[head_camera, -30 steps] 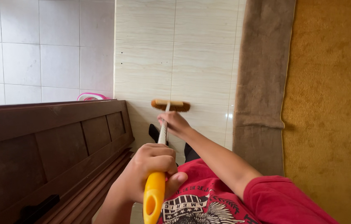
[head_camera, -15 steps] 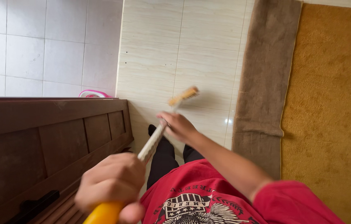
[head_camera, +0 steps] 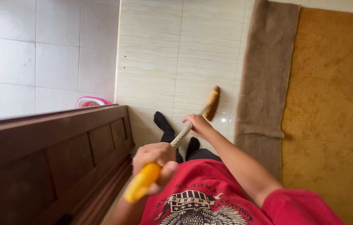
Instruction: The person uses a brush on a long handle to scrub a tiled floor, moving near a doorway and around a rug.
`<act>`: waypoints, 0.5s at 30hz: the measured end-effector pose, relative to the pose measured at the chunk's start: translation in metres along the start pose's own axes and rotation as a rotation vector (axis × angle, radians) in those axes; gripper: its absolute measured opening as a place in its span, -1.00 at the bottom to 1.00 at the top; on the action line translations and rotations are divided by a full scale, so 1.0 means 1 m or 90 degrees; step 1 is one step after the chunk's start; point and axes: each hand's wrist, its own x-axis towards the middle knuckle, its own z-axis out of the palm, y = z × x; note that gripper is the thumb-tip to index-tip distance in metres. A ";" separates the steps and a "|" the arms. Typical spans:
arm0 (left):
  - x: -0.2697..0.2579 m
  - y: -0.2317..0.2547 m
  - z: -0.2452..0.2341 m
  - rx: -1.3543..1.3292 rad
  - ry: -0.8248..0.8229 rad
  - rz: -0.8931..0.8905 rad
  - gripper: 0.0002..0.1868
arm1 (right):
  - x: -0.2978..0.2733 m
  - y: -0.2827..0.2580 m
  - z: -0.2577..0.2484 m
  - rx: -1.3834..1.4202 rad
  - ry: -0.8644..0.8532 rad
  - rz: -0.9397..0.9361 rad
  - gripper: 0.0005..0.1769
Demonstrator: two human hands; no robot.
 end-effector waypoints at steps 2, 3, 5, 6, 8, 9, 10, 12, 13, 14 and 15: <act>0.022 0.003 -0.018 0.081 -0.077 0.080 -0.61 | 0.040 -0.010 -0.001 0.008 0.008 -0.054 -0.62; 0.031 0.008 -0.028 0.086 -0.075 0.095 -0.62 | 0.059 -0.022 0.000 0.001 0.016 -0.082 -0.63; 0.049 0.020 -0.048 0.097 -0.070 0.125 -0.64 | 0.097 -0.053 -0.003 -0.013 0.024 -0.123 -0.66; 0.057 0.025 -0.056 0.118 -0.078 0.134 -0.63 | 0.116 -0.070 -0.007 -0.021 0.023 -0.135 -0.69; 0.070 0.035 -0.070 0.159 -0.091 0.151 -0.62 | 0.144 -0.102 -0.011 -0.025 0.043 -0.161 -0.73; 0.076 0.039 -0.076 0.167 -0.069 0.162 -0.62 | 0.156 -0.116 -0.014 -0.021 0.065 -0.176 -0.74; 0.082 0.043 -0.081 0.174 -0.047 0.173 -0.62 | 0.165 -0.130 -0.017 -0.016 0.088 -0.191 -0.73; 0.092 0.048 -0.094 0.150 0.015 0.199 -0.63 | 0.177 -0.154 -0.027 -0.019 0.051 -0.130 -0.73; 0.097 0.051 -0.101 0.118 0.055 0.212 -0.64 | 0.179 -0.165 -0.030 -0.019 0.030 -0.098 -0.73; 0.100 0.055 -0.107 0.086 0.095 0.224 -0.64 | 0.176 -0.175 -0.032 -0.013 0.038 -0.102 -0.72; 0.101 0.061 -0.114 0.065 0.095 0.208 -0.63 | 0.170 -0.183 -0.036 -0.011 0.049 -0.109 -0.72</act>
